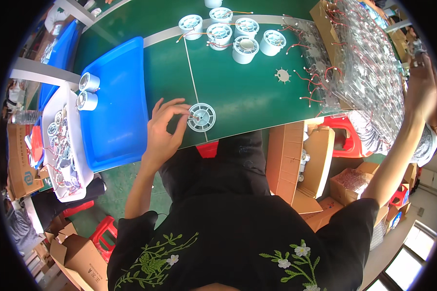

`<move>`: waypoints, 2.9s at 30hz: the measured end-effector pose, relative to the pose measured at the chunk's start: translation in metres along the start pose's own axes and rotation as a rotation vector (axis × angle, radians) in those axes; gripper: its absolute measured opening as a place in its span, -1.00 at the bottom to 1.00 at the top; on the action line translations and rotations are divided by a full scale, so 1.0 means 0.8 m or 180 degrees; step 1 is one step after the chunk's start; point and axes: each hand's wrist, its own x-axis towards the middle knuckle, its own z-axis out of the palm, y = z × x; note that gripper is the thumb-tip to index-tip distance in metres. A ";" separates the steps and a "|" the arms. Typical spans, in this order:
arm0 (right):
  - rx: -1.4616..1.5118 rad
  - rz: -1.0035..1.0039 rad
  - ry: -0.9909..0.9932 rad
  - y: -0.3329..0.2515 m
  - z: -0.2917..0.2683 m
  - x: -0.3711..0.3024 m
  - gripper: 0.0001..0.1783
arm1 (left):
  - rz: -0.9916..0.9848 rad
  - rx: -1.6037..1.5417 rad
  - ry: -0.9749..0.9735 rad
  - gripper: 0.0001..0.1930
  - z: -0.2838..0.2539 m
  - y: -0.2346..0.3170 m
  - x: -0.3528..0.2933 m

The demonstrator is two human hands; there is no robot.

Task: Picking up small circular electronic components, performing a minor assembly or inspection step, and placing them into organized trays.

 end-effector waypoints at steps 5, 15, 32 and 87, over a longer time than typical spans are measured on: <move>0.2998 0.1194 -0.3503 -0.005 0.112 -0.194 -0.56 | -0.0148 -0.0174 0.0029 -0.89 0.001 0.001 -0.005; -0.0527 -0.0116 -0.3101 -0.028 0.247 -0.337 -0.44 | -0.0034 0.0060 -0.0064 -0.90 0.001 0.013 -0.005; 0.1335 0.2593 -0.3571 -0.017 0.200 -0.318 -0.30 | -0.0477 0.0533 -0.0137 -0.81 0.002 0.009 -0.026; -0.0154 -0.0229 -0.2223 -0.026 0.259 -0.377 -0.62 | -0.0975 -0.0577 -0.0506 -0.96 -0.012 0.005 -0.010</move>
